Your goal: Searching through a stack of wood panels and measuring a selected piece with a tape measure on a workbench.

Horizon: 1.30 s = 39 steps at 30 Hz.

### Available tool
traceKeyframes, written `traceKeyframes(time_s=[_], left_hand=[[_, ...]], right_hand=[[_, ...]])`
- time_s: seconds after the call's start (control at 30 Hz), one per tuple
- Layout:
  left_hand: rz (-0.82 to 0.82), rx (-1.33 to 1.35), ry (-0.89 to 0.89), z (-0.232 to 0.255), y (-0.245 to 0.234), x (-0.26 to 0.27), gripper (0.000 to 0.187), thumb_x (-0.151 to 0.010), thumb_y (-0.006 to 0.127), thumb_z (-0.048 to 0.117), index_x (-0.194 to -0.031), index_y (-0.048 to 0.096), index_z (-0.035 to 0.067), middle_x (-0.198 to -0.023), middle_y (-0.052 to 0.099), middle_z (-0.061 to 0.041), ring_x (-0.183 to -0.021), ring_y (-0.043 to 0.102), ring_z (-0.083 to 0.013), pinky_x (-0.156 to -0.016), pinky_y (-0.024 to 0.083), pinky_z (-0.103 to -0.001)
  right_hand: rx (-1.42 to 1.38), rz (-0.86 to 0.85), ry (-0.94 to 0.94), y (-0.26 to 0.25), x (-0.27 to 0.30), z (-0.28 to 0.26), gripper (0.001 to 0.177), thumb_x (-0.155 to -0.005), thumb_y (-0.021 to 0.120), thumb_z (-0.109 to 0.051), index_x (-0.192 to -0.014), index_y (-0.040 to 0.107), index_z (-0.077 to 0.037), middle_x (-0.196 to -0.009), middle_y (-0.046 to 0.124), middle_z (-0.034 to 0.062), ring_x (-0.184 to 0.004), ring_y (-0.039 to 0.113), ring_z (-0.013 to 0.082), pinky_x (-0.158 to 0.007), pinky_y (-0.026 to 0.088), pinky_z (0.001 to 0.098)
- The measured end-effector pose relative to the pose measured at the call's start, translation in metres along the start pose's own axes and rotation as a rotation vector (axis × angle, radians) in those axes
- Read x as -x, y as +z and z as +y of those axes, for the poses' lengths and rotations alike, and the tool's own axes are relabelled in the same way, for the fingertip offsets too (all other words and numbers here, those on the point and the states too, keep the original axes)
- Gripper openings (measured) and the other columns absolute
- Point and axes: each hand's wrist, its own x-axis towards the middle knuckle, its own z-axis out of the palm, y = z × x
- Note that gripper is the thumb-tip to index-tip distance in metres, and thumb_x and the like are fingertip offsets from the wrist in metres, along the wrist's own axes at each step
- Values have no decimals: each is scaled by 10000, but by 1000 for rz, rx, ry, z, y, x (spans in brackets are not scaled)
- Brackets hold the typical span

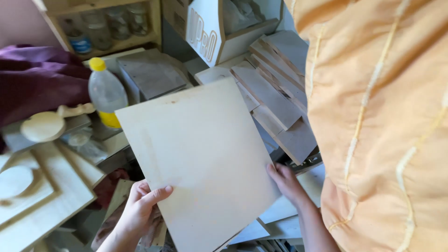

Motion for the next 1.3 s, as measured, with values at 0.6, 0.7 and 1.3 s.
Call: traceKeyframes(time_s=[0.6, 0.7, 1.3], left_hand=[[798, -123, 285, -123, -17, 326, 359, -1043, 674, 384, -1133, 647, 38, -929, 720, -149, -755, 719, -276, -677, 603, -435], [831, -104, 402, -156, -44, 366, 437, -1065, 716, 468, -927, 633, 61, -705, 689, -147, -560, 727, -260, -521, 623, -433], [865, 541, 279, -307, 51, 577, 470, -960, 816, 398, -1020, 714, -57, -838, 746, -190, -689, 754, -267, -657, 638, -466]], right_hand=[[-405, -664, -643, 36, 203, 128, 445, -1011, 552, -449, -1252, 621, -81, -1042, 698, 31, -939, 663, 152, -813, 580, 303], [-461, -802, -761, 35, 235, 111, 408, -1068, 517, -466, -1174, 651, -95, -861, 655, -6, -775, 566, 81, -729, 521, 261], [-553, -1276, -1884, 148, 275, 17, 168, -938, 712, -3, -1103, 741, 14, -1153, 746, 187, -1163, 741, 384, -1027, 553, 430]])
